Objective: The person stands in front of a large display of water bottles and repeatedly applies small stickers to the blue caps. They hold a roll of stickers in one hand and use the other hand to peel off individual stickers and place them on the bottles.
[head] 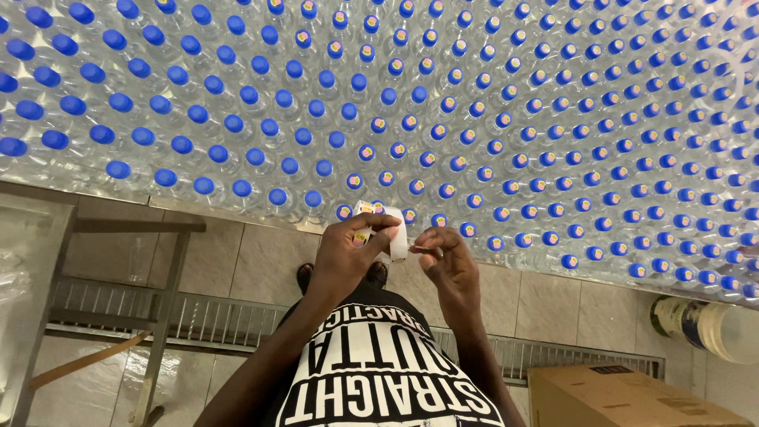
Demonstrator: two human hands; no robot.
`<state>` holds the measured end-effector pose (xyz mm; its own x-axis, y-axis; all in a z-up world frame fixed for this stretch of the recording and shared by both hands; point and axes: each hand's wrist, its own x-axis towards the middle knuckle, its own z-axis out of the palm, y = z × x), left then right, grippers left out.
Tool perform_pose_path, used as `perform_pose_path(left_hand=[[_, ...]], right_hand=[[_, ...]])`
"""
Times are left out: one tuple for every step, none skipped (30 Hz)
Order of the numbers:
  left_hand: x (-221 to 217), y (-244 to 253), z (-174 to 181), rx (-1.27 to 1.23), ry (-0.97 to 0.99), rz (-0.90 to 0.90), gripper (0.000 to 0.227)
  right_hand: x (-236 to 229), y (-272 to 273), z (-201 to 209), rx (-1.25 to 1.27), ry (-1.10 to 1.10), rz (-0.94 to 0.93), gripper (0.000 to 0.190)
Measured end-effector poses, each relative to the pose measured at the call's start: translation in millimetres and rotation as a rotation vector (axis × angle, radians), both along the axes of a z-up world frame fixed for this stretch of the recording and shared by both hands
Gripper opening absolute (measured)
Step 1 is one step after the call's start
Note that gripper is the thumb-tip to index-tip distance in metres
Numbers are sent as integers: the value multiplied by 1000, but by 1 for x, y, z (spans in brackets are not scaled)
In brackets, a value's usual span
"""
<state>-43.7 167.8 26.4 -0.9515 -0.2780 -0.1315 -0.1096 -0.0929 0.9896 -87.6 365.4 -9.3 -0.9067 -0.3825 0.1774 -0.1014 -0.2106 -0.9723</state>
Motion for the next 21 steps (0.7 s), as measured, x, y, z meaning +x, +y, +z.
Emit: perform_pose_path(left_hand=[[0, 0, 1, 40, -1, 35, 19], [0, -1, 3, 79, -2, 69, 19], [-1, -2, 3, 78, -1, 71, 19], [-2, -2, 4, 107, 11, 91, 20], [-2, -2, 4, 139, 22, 109, 20], [-2, 0, 7, 139, 22, 110, 20], [0, 3, 10, 211, -19, 120, 21], [1, 5, 13, 283, -61, 131, 22], [-1, 5, 16, 282, -58, 131, 22], [-2, 5, 18, 349, -56, 167, 28], [-3, 6, 20, 419, -55, 202, 36], [-2, 6, 16, 420, -54, 201, 36], [-1, 6, 11, 435, -78, 178, 31], [0, 5, 7, 450, -101, 155, 27], [1, 5, 2, 452, -101, 157, 27], [2, 6, -2, 411, -135, 107, 22], [4, 6, -7, 371, -170, 58, 17], [4, 6, -11, 373, -169, 63, 17], [3, 7, -14, 381, -158, 61, 14], [2, 7, -18, 389, -146, 58, 13], [2, 7, -16, 394, -146, 61, 13]], right_hand=[[2, -2, 1, -40, -26, 21, 18], [4, -3, 2, -79, -53, 42, 29], [4, -3, -2, -81, -52, 44, 29], [4, -4, -7, -78, -50, 49, 38], [5, -3, -11, -72, -49, 51, 47], [5, -4, -12, -72, -49, 51, 47], [7, -5, -14, -59, -51, 8, 47], [8, -7, -15, -45, -52, -36, 46], [8, -10, -12, -47, -50, -36, 46], [8, -13, -9, -39, -59, -60, 48], [8, -14, -5, -29, -69, -84, 49], [7, -14, -4, -28, -67, -85, 49], [5, -13, -3, -29, -62, -95, 49], [3, -14, -3, -30, -58, -104, 49], [3, -13, -3, -28, -58, -101, 49], [3, -13, -3, -23, -56, -93, 49], [2, -13, -4, -18, -55, -83, 48], [3, -14, -5, -16, -55, -78, 48], [3, -15, -6, -12, -32, -66, 50], [2, -15, -7, -8, -9, -54, 52], [3, -15, -5, -3, -9, -50, 52]])
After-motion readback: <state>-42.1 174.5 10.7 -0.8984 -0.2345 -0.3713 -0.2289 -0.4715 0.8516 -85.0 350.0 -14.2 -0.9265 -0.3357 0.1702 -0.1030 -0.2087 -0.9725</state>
